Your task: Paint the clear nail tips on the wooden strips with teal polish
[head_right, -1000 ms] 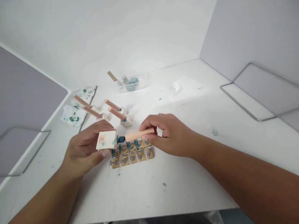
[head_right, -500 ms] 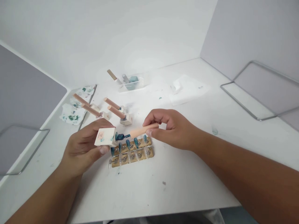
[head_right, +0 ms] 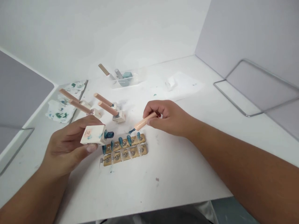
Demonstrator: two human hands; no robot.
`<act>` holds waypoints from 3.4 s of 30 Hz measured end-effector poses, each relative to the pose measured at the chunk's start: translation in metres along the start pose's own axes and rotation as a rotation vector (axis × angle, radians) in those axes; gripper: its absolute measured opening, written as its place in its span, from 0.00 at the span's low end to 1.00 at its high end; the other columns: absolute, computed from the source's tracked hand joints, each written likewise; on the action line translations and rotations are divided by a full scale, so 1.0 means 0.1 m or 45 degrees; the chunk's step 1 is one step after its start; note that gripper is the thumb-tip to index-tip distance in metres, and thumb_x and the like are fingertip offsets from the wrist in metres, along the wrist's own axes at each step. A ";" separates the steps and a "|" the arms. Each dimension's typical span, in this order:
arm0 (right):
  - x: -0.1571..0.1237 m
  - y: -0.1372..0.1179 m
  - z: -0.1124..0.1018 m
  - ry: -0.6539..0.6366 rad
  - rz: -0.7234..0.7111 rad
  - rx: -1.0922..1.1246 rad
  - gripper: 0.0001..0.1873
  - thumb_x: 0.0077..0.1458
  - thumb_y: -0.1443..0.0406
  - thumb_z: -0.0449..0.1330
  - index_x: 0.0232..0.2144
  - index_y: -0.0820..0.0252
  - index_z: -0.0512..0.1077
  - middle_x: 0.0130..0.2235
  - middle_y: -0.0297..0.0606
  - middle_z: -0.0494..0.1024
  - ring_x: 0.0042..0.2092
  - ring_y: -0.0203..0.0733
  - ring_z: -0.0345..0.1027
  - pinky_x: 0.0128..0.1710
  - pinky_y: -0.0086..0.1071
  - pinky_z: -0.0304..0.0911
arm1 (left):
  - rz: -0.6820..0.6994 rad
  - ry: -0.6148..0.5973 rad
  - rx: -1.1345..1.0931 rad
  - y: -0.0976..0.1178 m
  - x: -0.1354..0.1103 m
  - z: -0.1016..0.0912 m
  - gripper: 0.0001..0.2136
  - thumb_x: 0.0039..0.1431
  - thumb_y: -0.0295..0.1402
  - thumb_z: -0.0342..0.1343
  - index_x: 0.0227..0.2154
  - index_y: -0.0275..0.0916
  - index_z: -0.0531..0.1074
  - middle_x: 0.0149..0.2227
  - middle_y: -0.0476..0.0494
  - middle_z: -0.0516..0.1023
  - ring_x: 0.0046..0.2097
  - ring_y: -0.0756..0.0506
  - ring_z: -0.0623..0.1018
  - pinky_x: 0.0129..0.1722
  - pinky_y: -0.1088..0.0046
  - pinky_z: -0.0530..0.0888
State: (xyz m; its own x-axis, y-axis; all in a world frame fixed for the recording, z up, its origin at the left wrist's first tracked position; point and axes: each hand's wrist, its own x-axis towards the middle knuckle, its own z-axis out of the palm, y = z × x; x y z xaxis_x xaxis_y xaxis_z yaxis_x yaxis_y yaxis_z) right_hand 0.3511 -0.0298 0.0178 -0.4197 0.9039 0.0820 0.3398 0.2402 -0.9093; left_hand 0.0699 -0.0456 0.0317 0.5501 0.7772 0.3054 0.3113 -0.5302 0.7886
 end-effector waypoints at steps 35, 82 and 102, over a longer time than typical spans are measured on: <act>-0.05 -0.07 -0.01 0.022 -0.276 -0.338 0.07 0.45 0.73 0.54 0.25 0.56 0.66 0.23 0.27 0.66 0.24 0.30 0.56 0.25 0.29 0.53 | 0.020 -0.007 0.046 0.03 0.02 -0.02 0.13 0.50 0.27 0.59 0.40 0.43 0.72 0.35 0.44 0.72 0.36 0.43 0.69 0.34 0.63 0.66; -0.07 -0.06 0.02 -0.013 -0.474 -0.324 0.07 0.44 0.75 0.51 0.24 0.58 0.63 0.21 0.27 0.63 0.21 0.28 0.51 0.21 0.26 0.49 | 0.051 0.035 0.086 0.01 0.01 -0.02 0.15 0.49 0.27 0.59 0.42 0.42 0.73 0.35 0.44 0.73 0.36 0.42 0.72 0.35 0.60 0.68; -0.07 -0.05 0.03 0.081 -0.521 -0.348 0.08 0.44 0.75 0.51 0.26 0.58 0.62 0.21 0.28 0.62 0.23 0.30 0.51 0.23 0.27 0.49 | 0.080 0.018 0.116 0.01 0.03 -0.02 0.14 0.49 0.27 0.59 0.40 0.44 0.72 0.35 0.45 0.73 0.38 0.42 0.72 0.36 0.60 0.68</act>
State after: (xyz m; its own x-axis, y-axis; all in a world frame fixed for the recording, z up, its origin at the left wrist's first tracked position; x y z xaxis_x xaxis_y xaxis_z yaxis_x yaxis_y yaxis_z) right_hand 0.3495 -0.0388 0.0205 -0.5152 0.7341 0.4423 0.3696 0.6559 -0.6581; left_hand 0.0707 -0.0433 0.0347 0.5602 0.7458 0.3604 0.3463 -0.6061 0.7161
